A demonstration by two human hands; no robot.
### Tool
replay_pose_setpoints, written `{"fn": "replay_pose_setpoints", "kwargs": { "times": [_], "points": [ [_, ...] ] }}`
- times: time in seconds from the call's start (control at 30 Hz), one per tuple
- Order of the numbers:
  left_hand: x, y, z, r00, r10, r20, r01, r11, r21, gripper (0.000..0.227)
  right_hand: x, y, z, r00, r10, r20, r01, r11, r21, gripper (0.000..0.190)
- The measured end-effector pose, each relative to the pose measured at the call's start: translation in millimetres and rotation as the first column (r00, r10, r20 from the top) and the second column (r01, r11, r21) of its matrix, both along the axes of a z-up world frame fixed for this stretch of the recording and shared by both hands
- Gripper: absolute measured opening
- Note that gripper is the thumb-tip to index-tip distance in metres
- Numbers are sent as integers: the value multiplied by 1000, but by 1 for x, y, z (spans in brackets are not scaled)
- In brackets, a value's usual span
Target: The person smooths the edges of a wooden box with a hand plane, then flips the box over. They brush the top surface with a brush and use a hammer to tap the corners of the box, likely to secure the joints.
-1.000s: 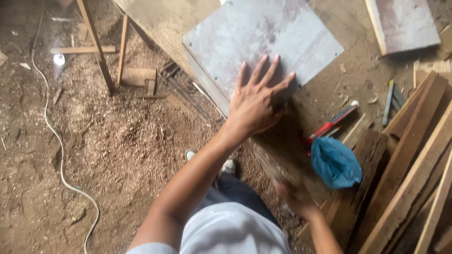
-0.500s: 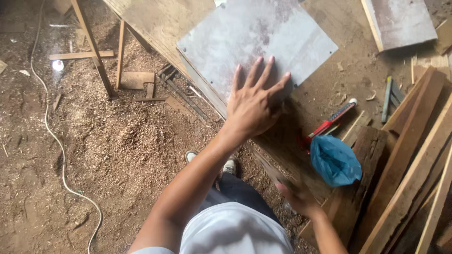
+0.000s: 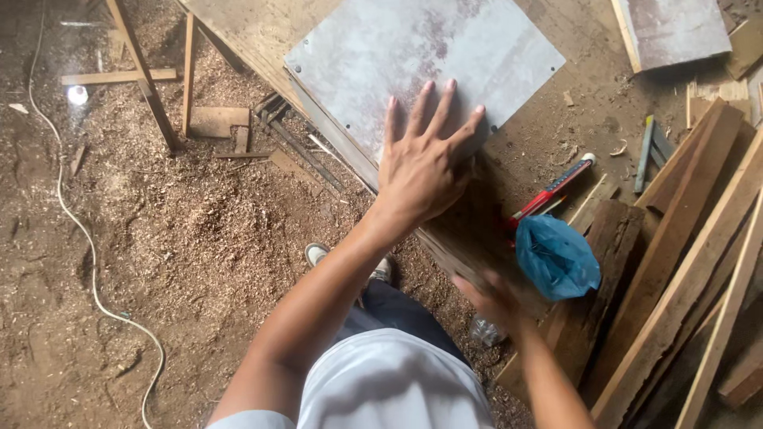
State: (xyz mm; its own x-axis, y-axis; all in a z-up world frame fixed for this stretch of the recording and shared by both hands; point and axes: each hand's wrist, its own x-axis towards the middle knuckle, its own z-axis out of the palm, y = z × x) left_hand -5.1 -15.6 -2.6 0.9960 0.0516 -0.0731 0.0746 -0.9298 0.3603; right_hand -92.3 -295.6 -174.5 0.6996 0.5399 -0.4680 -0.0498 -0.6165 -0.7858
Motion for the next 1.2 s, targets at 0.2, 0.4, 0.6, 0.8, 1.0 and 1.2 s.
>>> {"fn": "replay_pose_setpoints", "kwargs": {
  "times": [0.2,0.4,0.6,0.8,1.0,1.2],
  "points": [
    [-2,1,-1,1000,3,-24,-3,1000,20,68,-6,-43,-1,985,161,-62,-172,944,-281,43],
    [2,1,1,1000,2,-24,-1,999,34,66,15,37,-42,983,167,-82,-186,852,-489,49],
    [3,-3,6,993,-11,-114,17,999,49,77,0,-50,-56,850,366,380,-385,923,-27,39],
    [0,-9,-12,1000,-8,7,7,996,88,70,-9,-11,-6,988,136,-72,-152,937,-313,33],
    [0,0,-6,1000,-30,5,30,999,36,69,-2,31,-19,1000,-11,-19,9,997,-78,38],
    [-1,-4,-3,999,1,-52,1,999,37,68,-29,-59,-11,978,113,-176,-155,956,-249,54]
  ]
}}
